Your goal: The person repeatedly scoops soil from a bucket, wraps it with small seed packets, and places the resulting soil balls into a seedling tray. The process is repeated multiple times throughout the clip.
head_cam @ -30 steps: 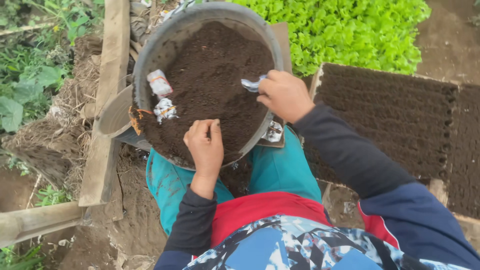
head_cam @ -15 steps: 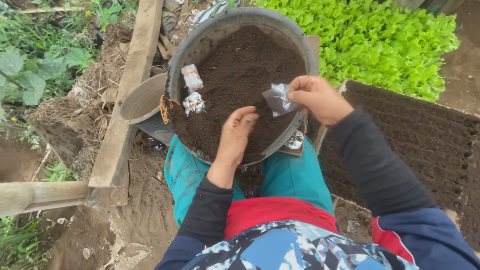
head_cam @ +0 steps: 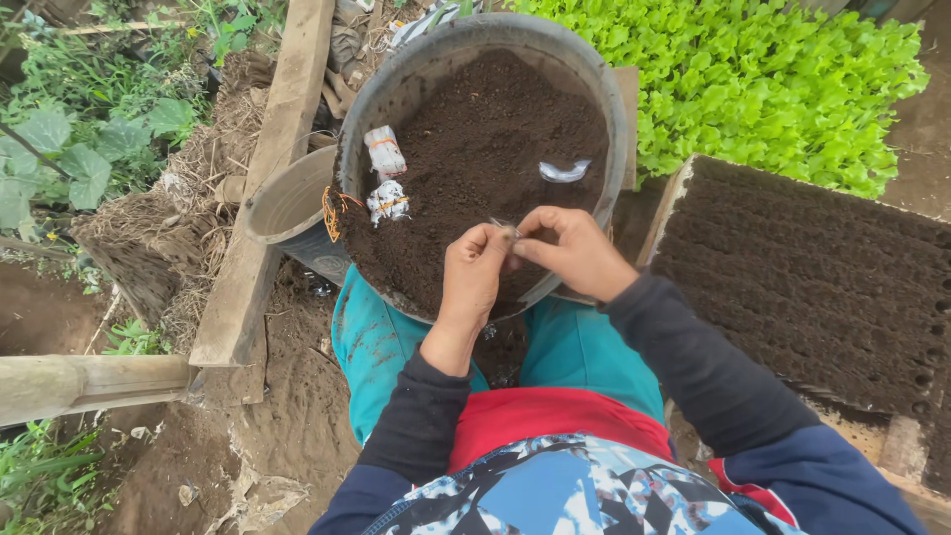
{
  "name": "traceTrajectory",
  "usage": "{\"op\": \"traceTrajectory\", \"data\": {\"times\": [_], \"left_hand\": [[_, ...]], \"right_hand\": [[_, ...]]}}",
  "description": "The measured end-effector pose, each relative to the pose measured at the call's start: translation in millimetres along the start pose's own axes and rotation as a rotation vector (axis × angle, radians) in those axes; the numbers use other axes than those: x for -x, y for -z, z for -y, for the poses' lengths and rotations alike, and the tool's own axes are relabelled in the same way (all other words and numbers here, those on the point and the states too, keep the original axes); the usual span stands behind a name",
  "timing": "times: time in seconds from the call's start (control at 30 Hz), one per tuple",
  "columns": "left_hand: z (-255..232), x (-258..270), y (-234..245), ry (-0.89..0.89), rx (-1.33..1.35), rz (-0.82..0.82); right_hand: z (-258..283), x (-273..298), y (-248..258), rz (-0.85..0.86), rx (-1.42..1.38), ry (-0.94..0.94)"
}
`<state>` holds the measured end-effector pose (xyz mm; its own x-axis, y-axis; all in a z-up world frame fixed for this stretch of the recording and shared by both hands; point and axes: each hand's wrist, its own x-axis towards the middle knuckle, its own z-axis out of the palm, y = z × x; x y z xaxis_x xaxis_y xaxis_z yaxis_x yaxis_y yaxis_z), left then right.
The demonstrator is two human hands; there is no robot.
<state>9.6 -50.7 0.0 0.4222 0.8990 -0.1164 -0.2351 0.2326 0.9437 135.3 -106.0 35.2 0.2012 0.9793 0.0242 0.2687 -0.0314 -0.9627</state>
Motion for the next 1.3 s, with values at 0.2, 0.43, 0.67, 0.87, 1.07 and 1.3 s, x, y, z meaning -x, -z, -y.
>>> {"op": "traceTrajectory", "data": {"times": [0.2, 0.43, 0.67, 0.87, 1.07, 1.3], "left_hand": [[35, -21, 26, 0.283, 0.326, -0.105], [-38, -10, 43, -0.307, -0.447, -0.03], [-91, -15, 73, -0.39, -0.361, -0.292], [-103, -7, 79, -0.447, -0.468, -0.219], [-92, -9, 66, -0.271, -0.56, -0.139], [-56, -10, 28, -0.193, -0.853, -0.05]], "right_hand": [[25, -6, 5, 0.037, 0.419, 0.21], [13, -30, -34, 0.119, 0.709, 0.12], [-16, -70, -101, 0.473, 1.173, 0.211], [-76, -98, -84, 0.504, 0.773, -0.112], [-66, -96, -35, 0.256, -0.072, -0.327], [3, -92, -39, -0.249, -0.944, -0.099]]}}
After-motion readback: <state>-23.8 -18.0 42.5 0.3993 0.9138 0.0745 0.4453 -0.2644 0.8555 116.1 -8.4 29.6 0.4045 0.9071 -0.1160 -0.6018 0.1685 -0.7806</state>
